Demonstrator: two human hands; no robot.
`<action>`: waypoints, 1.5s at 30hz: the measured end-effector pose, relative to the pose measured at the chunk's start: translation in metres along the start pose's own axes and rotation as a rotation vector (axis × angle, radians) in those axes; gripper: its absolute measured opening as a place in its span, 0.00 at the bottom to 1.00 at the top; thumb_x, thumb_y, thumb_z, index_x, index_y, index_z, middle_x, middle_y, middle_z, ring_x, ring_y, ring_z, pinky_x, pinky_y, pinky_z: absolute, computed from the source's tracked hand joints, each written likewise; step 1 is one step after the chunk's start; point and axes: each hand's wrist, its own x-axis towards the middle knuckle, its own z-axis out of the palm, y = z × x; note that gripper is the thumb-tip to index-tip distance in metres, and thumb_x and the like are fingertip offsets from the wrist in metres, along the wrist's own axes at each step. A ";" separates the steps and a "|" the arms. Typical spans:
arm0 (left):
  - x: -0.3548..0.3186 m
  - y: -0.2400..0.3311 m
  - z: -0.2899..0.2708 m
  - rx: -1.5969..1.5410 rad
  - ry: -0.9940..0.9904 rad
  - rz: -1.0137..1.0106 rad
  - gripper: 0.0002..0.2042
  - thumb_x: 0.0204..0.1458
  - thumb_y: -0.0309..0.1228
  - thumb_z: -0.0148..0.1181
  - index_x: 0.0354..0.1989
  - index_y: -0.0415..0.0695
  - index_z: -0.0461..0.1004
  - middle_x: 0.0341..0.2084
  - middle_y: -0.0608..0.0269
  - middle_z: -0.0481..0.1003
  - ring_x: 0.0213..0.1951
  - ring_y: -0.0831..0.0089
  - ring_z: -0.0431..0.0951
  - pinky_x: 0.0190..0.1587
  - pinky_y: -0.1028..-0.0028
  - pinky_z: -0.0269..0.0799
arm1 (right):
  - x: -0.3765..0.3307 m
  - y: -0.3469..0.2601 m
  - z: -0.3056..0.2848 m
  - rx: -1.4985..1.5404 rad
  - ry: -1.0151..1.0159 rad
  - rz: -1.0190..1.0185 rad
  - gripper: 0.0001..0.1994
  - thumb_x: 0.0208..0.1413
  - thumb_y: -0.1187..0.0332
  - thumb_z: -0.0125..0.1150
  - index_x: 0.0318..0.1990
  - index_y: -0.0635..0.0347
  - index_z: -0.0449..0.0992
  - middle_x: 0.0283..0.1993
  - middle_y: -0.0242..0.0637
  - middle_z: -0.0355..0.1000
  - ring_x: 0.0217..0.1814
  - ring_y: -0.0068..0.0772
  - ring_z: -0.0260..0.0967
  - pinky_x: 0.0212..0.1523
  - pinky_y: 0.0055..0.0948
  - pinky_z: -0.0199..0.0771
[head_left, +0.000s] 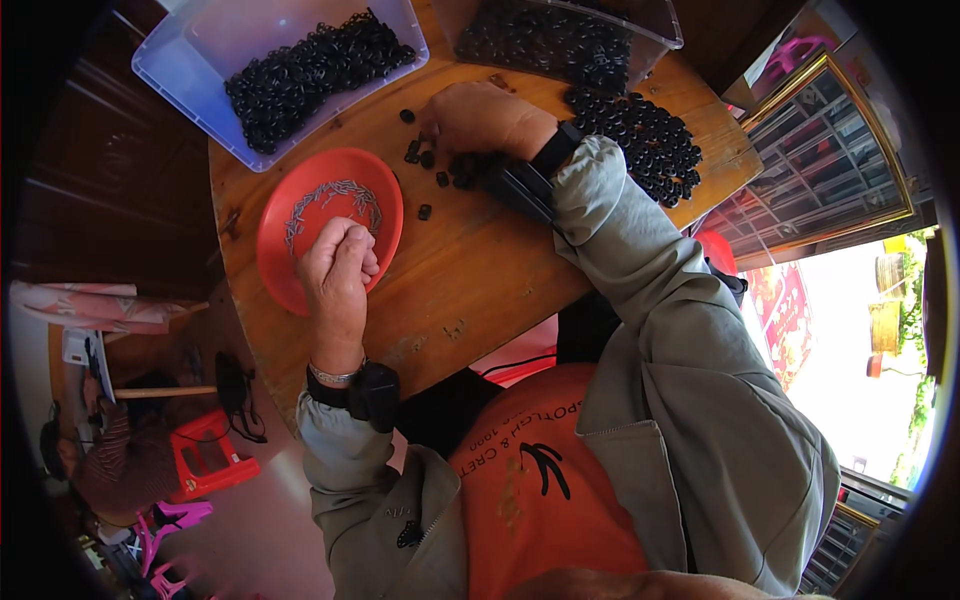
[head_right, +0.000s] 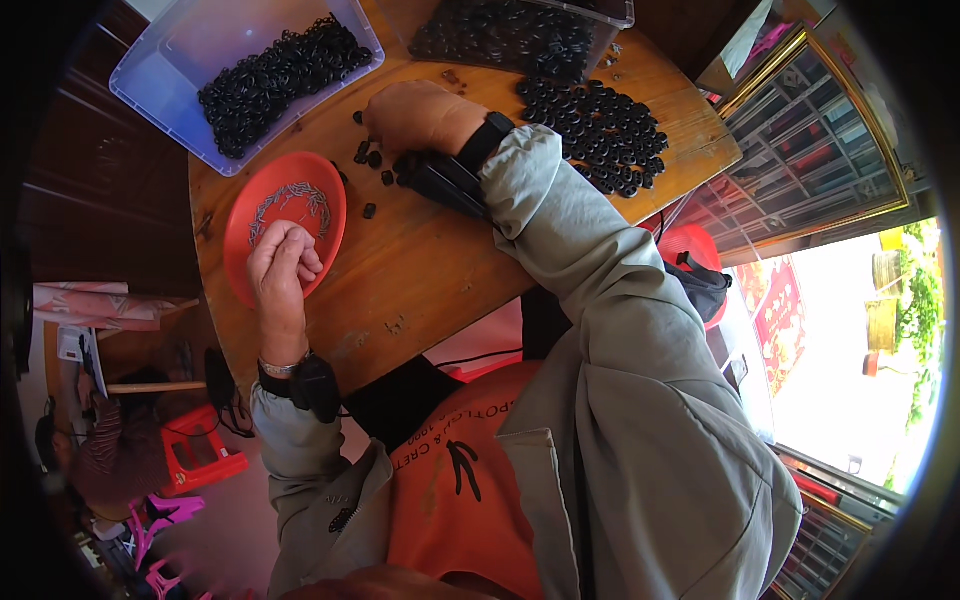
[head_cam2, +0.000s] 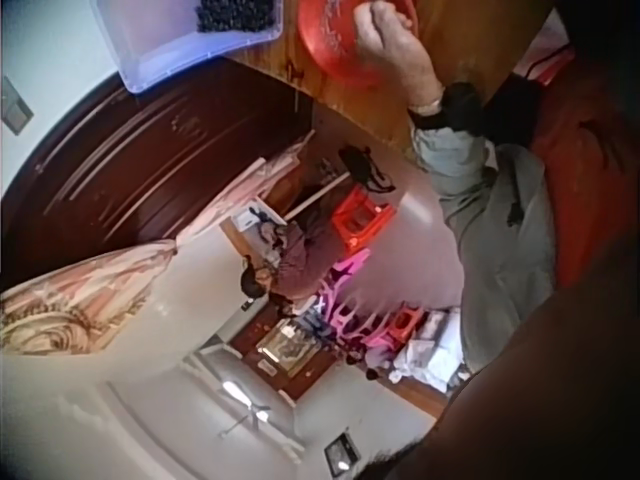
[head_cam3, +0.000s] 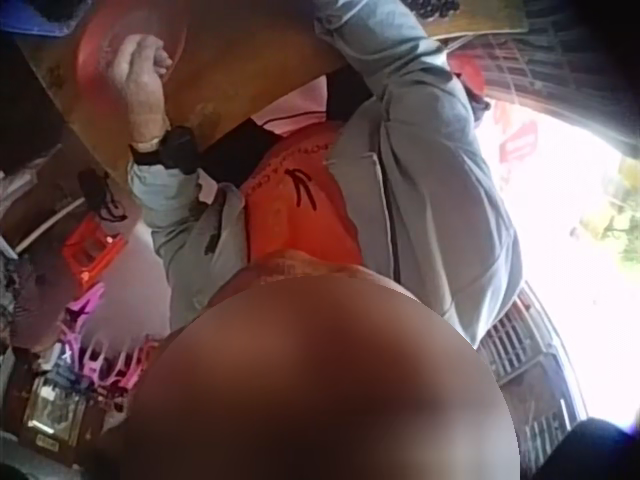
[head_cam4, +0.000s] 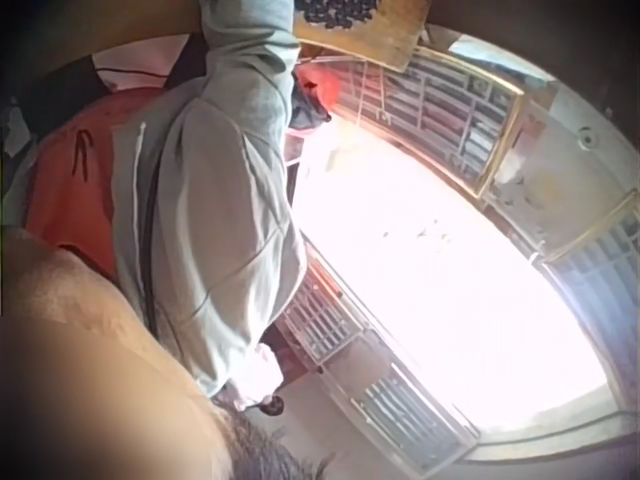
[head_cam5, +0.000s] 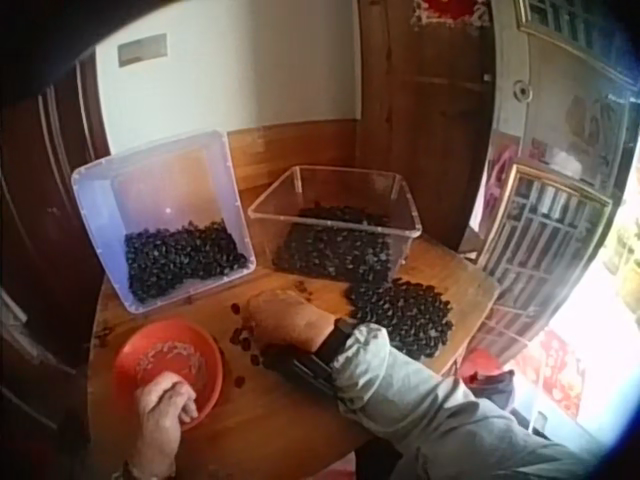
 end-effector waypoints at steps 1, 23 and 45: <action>0.001 0.000 0.000 -0.012 -0.007 0.003 0.10 0.57 0.30 0.49 0.26 0.39 0.70 0.17 0.70 0.67 0.21 0.84 0.65 0.25 0.82 0.61 | -0.001 -0.002 -0.004 -0.008 -0.028 0.005 0.11 0.38 0.67 0.64 0.34 0.54 0.80 0.34 0.39 0.76 0.42 0.46 0.73 0.41 0.40 0.73; 0.000 0.004 0.001 -0.051 0.045 0.016 0.07 0.58 0.30 0.51 0.31 0.40 0.70 0.17 0.71 0.66 0.21 0.85 0.64 0.24 0.83 0.60 | -0.008 -0.048 0.009 1.267 -0.184 -0.223 0.08 0.54 0.75 0.60 0.41 0.63 0.78 0.32 0.29 0.75 0.34 0.17 0.71 0.39 0.17 0.72; 0.006 -0.001 -0.006 -0.170 0.118 -0.052 0.08 0.56 0.31 0.51 0.28 0.40 0.71 0.18 0.70 0.69 0.22 0.83 0.67 0.24 0.82 0.60 | 0.009 0.002 0.023 0.348 0.386 -0.099 0.08 0.49 0.67 0.60 0.36 0.58 0.79 0.36 0.43 0.75 0.35 0.43 0.74 0.38 0.34 0.74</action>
